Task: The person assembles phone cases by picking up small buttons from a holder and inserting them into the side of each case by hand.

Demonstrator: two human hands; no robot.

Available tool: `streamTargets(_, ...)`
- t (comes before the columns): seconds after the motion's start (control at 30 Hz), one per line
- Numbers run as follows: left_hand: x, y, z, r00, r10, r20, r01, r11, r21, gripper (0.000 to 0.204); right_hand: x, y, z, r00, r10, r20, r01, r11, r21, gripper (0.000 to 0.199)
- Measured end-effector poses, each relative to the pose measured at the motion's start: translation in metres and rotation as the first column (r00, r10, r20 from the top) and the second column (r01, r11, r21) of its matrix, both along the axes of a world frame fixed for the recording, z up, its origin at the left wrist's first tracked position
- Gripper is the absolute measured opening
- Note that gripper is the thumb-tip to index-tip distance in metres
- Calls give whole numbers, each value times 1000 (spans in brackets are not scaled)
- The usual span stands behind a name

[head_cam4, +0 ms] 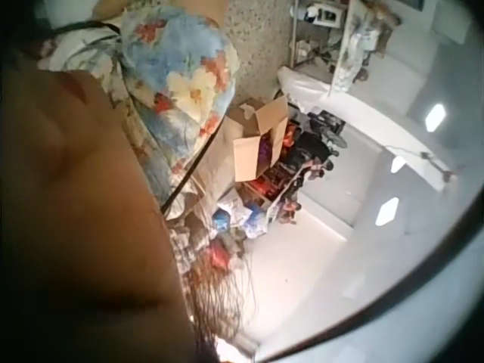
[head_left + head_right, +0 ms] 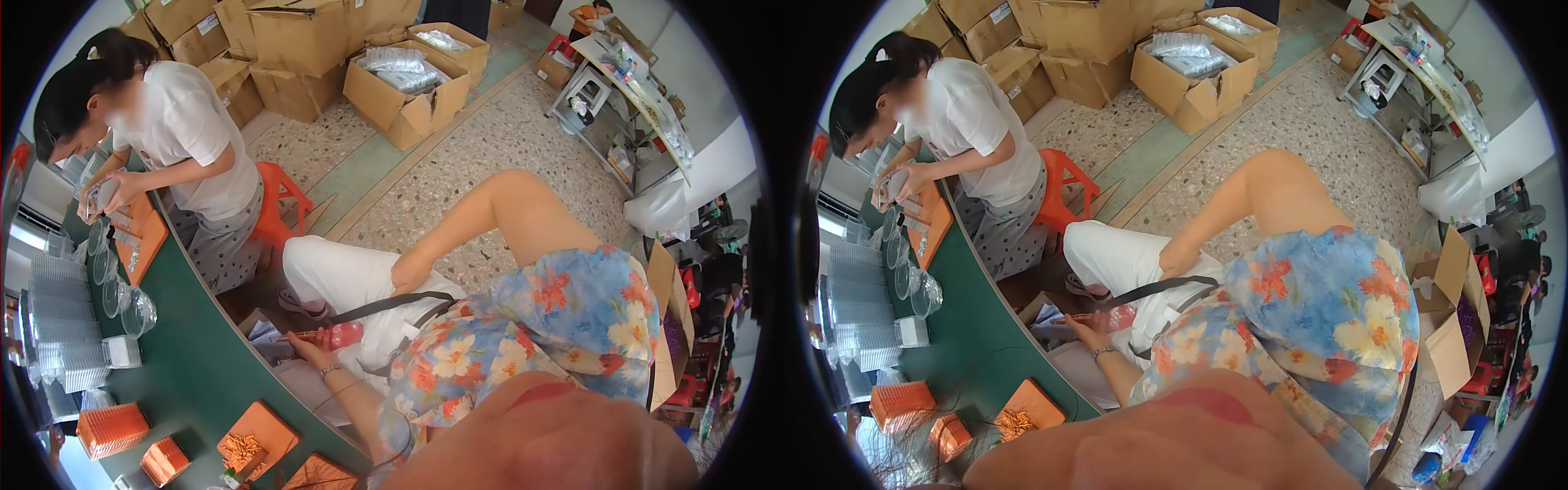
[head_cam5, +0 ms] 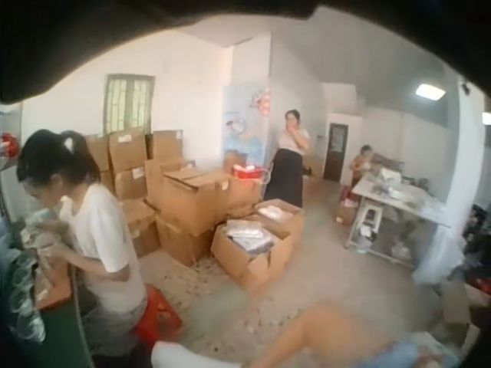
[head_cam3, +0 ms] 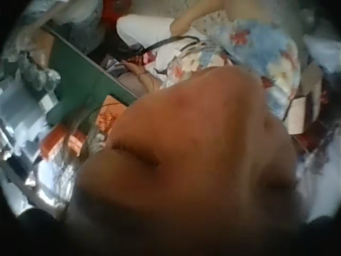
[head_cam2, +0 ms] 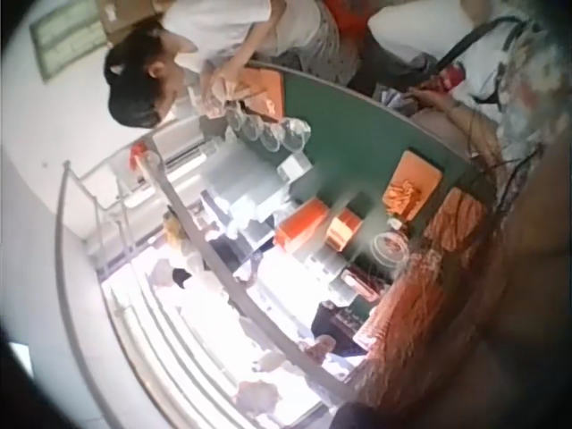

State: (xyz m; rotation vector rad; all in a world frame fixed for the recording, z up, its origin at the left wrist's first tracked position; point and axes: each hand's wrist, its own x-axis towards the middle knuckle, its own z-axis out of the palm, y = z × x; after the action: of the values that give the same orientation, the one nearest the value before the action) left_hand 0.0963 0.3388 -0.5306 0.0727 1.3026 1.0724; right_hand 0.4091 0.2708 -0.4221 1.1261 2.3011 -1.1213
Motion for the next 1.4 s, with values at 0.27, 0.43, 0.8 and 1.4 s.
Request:
streamTargets(0.27,1,14,-3,991,-106,87,110,993,-39,69,3,27,49,991,121,63,-125,991,54,60)
streamTargets(0.43,-20,10,-23,998,-50,50,53,997,-64,82,-76,102,225,734,-53,-677,130,990,63,43)
streamTargets(0.8,-34,2,-14,994,84,65,-81,996,-38,60,-148,92,348,-195,17,-981,-157,986,48,41)
streamTargets(1.4,-12,6,-1,998,21,56,-18,998,-54,71,-180,83,358,-458,-65,-887,-274,959,72,55)
